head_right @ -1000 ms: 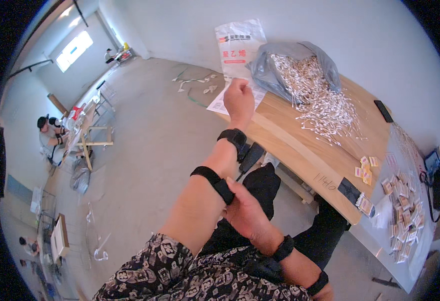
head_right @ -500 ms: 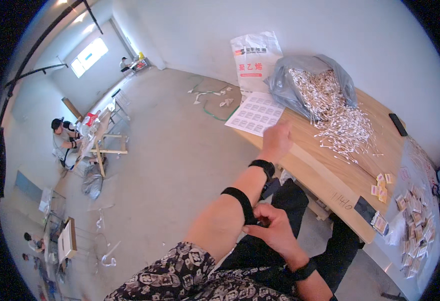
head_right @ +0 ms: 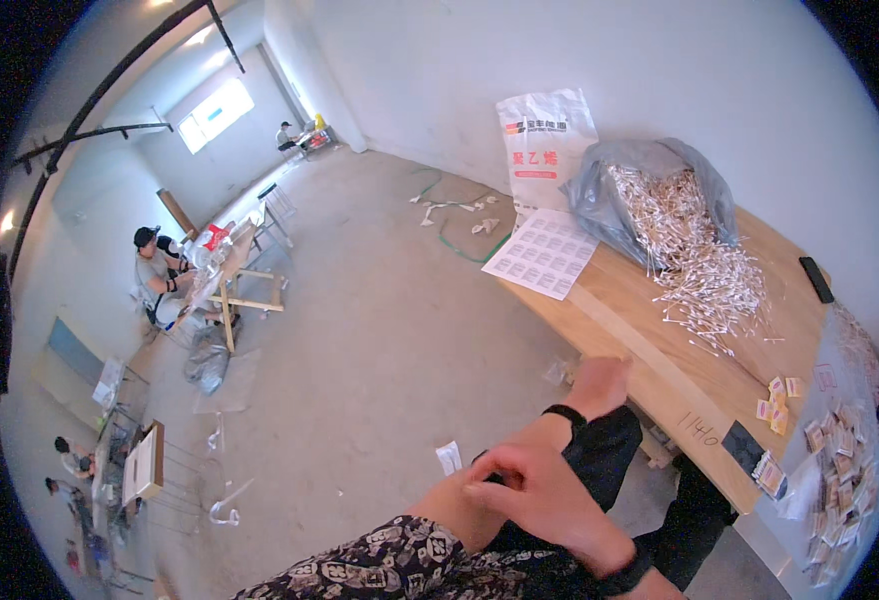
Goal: Organizing and packaging cotton swabs into small plastic bags.
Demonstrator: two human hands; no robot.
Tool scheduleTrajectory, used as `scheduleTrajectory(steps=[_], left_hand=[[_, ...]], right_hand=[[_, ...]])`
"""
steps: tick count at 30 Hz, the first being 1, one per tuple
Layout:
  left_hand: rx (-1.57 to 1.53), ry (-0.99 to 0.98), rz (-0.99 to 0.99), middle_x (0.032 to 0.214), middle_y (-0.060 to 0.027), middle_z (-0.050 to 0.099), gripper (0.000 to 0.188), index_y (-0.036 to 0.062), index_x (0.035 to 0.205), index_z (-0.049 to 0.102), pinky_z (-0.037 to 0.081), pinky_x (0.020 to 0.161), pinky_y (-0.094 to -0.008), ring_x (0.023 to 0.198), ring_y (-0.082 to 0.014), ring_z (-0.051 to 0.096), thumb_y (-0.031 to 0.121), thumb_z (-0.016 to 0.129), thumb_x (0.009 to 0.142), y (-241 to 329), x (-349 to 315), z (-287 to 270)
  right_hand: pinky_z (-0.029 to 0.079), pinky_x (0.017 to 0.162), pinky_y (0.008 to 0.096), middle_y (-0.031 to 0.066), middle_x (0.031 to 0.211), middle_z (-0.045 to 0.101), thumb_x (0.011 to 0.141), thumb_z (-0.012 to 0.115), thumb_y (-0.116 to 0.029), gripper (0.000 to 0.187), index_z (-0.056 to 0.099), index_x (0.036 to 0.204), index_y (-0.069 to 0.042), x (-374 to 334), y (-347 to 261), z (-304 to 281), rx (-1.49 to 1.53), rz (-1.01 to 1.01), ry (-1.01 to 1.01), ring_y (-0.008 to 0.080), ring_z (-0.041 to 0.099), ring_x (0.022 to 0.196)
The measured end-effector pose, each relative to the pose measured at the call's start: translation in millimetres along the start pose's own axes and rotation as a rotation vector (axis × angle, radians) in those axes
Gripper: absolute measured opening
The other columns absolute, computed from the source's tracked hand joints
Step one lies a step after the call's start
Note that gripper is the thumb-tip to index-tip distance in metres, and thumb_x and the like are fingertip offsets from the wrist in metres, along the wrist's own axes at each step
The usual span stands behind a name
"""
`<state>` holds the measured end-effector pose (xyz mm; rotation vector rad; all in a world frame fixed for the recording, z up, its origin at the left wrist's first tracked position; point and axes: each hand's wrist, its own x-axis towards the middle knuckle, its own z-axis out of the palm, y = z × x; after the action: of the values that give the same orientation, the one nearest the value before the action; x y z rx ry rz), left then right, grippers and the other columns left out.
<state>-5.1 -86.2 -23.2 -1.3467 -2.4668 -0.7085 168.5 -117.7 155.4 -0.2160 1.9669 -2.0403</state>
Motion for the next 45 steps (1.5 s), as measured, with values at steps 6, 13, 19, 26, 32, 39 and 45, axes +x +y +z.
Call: scheduleTrajectory(steps=[6, 13, 19, 26, 32, 39, 45], left_hand=[[-1.446, 0.561, -0.777, 0.063, -0.0105, 0.06, 0.016, 0.0043, 0.074, 0.057, 0.045, 0.051, -0.0307, 0.058, -0.0195, 0.059, 0.014, 0.053, 0.086, -47.6, 74.1, -63.1], [-2.422, 0.641, -0.653, 0.074, -0.0051, 0.06, 0.006, 0.0043, 0.084, 0.059, 0.049, 0.067, -0.0284, 0.071, -0.0146, 0.059, 0.004, 0.056, 0.089, -0.8, 91.8, -111.2], [-2.659, 0.412, -0.928, 0.072, -0.0064, 0.058, 0.006, 0.0023, 0.086, 0.057, 0.045, 0.063, -0.0308, 0.068, -0.0177, 0.056, 0.002, 0.053, 0.09, 13.2, 99.6, -102.6], [-1.767, 0.37, -0.825, 0.077, -0.0049, 0.06, 0.008, 0.0016, 0.092, 0.06, 0.046, 0.065, -0.0294, 0.068, -0.0157, 0.057, 0.009, 0.056, 0.093, 70.7, 89.0, -52.8], [-0.775, -0.188, -0.218, 0.09, -0.0026, 0.062, 0.012, 0.0023, 0.1, 0.061, 0.046, 0.075, -0.0235, 0.082, -0.011, 0.058, 0.011, 0.061, 0.091, 113.5, 21.7, 31.5], [-0.141, -0.42, 0.325, 0.153, -0.0191, 0.025, 0.065, 0.0002, 0.142, 0.034, 0.016, 0.114, -0.0519, 0.142, -0.0373, 0.019, 0.034, 0.057, 0.092, 195.8, 8.4, 78.0], [-0.082, -0.514, 0.329, 0.156, -0.022, 0.014, 0.08, -0.0055, 0.146, 0.023, 0.006, 0.115, -0.0544, 0.146, -0.0367, 0.007, 0.05, 0.047, 0.094, 216.5, 16.5, 100.0]], right_hand=[[0.035, 0.056, 0.0197, -0.003, 0.081, 0.056, 0.078, 0.07, 0.004, 0.032, 0.06, 0.106, -0.005, -46.7, 54.7, -21.3, 0.348, 0.044, -0.004, 0.0023, 0.042, 0.064], [0.046, 0.074, 0.03, 0.0072, 0.097, 0.058, 0.072, 0.071, 0.003, 0.043, 0.061, 0.113, -0.004, 2.0, 150.7, -48.8, -0.07, -0.502, 0.097, 0.0182, 0.055, 0.085], [0.048, 0.076, 0.0276, 0.0026, 0.091, 0.065, 0.068, 0.069, 0.007, 0.033, 0.066, 0.1, 0.001, 13.9, 180.2, -43.2, 0.733, -0.227, -0.13, 0.0135, 0.058, 0.082], [0.045, 0.071, 0.022, 0.0041, 0.093, 0.068, 0.079, 0.064, 0.0, 0.017, 0.068, 0.095, -0.002, -78.4, 181.2, -84.1, 0.863, -0.229, 0.137, 0.0087, 0.058, 0.08], [0.038, 0.06, 0.0211, 0.0015, 0.074, 0.062, 0.087, 0.061, -0.01, 0.008, 0.062, 0.08, -0.006, -157.8, 208.6, -131.1, 0.879, -0.149, 1.476, 0.0053, 0.049, 0.066], [0.037, 0.06, 0.0229, -0.0018, 0.077, 0.057, 0.094, 0.061, -0.029, 0.025, 0.063, 0.097, -0.004, -213.5, 231.5, -203.1, 0.574, -0.218, 2.155, 0.0065, 0.045, 0.066], [0.034, 0.056, 0.0205, -0.0046, 0.073, 0.056, 0.094, 0.061, -0.038, 0.032, 0.066, 0.096, -0.006, -214.5, 241.5, -241.4, 0.803, -0.276, 1.784, 0.0044, 0.042, 0.061]])
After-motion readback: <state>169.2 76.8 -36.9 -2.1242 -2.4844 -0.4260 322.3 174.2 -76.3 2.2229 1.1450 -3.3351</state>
